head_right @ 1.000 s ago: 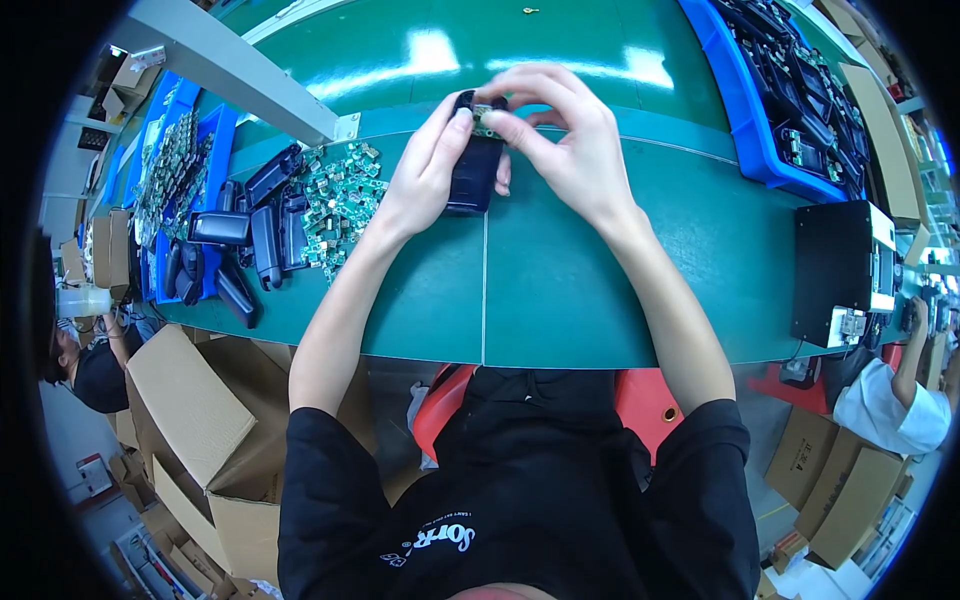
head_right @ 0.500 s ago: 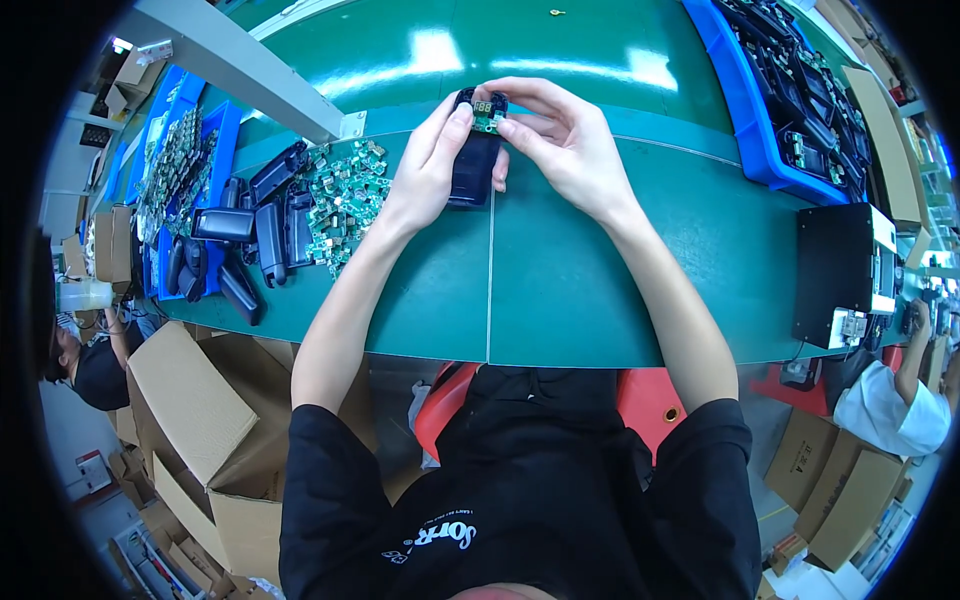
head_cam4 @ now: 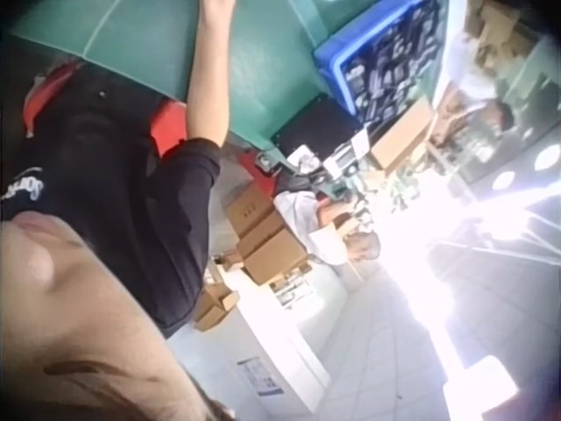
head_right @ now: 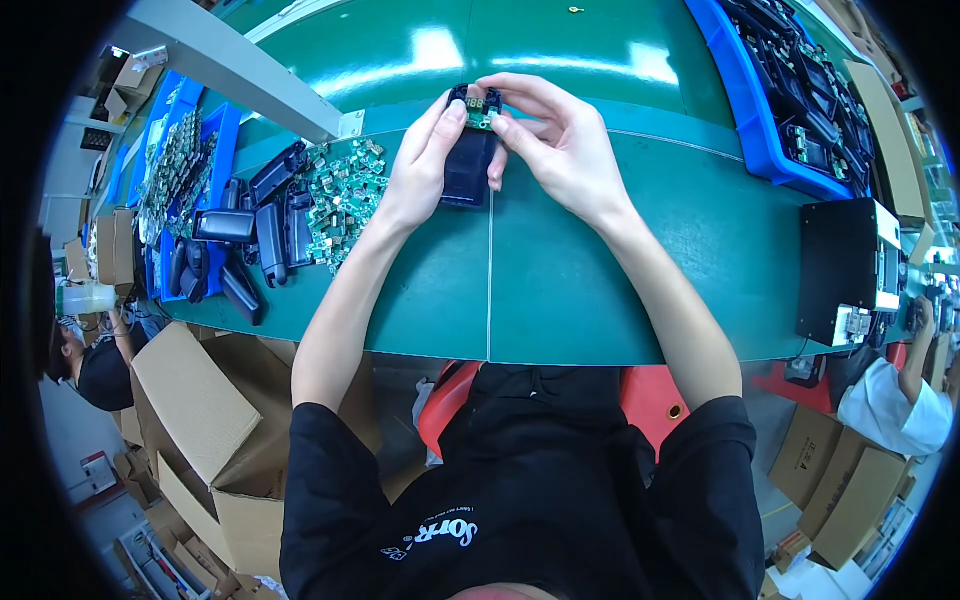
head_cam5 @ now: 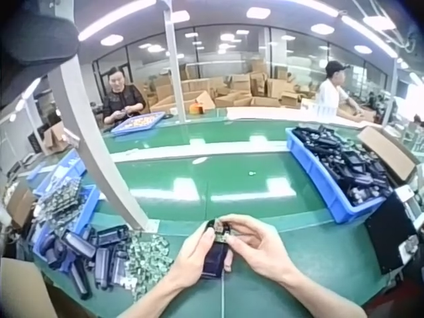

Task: The person assembles electronic components by securing circuit boards into an electronic housing with screws using an electric screwdriver.

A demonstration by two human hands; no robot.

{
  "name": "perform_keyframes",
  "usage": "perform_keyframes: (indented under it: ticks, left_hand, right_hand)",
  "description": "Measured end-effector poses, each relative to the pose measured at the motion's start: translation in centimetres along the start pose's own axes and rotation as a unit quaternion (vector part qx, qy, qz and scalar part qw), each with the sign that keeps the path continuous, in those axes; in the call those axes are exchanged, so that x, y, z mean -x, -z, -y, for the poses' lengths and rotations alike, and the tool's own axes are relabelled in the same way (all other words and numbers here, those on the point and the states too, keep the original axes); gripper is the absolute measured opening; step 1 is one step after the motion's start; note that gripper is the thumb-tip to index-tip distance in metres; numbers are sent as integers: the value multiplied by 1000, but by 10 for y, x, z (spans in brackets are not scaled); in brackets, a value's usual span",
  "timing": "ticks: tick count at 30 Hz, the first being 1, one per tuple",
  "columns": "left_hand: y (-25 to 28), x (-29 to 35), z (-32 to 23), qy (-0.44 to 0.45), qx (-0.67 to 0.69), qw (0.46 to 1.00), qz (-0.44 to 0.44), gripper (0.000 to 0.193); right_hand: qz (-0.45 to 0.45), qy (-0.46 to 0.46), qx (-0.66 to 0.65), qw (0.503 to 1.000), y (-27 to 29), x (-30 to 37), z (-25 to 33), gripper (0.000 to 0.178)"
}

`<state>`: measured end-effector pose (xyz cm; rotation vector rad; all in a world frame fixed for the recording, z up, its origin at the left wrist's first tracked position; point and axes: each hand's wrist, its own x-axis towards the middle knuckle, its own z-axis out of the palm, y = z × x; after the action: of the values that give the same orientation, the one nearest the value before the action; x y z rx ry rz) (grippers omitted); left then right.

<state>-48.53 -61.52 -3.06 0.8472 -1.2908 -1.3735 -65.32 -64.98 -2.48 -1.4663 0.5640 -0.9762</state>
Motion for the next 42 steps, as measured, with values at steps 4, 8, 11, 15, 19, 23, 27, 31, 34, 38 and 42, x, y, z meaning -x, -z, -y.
perform_keyframes:
  ticks: [4, 8, 11, 15, 19, 23, 27, 31, 34, 38, 42]
  left_hand:
    - [1, -1, 10, 6, 15, 1000, -6, 38]
    - [-6, -7, 12, 17, 54, 997, -53, 38]
    - [-2, -7, 11, 14, 68, 996, -60, 37]
    - [5, -6, 13, 1, 86, 996, -6, 35]
    - [7, -6, 15, -6, 88, 996, 7, 34]
    - [6, -5, 16, -4, 69, 998, -1, 34]
    - [5, -6, 18, 13, 72, 997, -4, 36]
    - [3, -5, 16, 29, 74, 997, -13, 38]
    - [3, -6, 16, 45, 100, 994, -30, 39]
    - [2, -10, 28, 44, 152, 986, -53, 37]
    - [9, -12, 39, 4, 88, 996, -14, 41]
  right_hand:
    - [-11, -17, 65, 998, 5, -4, -7, 36]
    - [-33, 127, 261, 956, 4, -5, -15, 37]
    - [-27, 86, 190, 978, 6, -4, -12, 38]
    - [-15, 37, 101, 994, 7, -5, -12, 38]
    - [-15, 22, 58, 998, 2, -4, -8, 38]
    - [-16, 5, 53, 998, 2, -4, -7, 38]
    - [-14, -17, 46, 999, 3, -4, -5, 39]
    - [-22, -10, 40, 999, 5, -3, -8, 43]
    - [-34, 39, 121, 991, 2, -2, -6, 46]
    - [-44, 138, 321, 936, -1, -2, -2, 49]
    - [-42, 169, 402, 899, -2, -2, 0, 46]
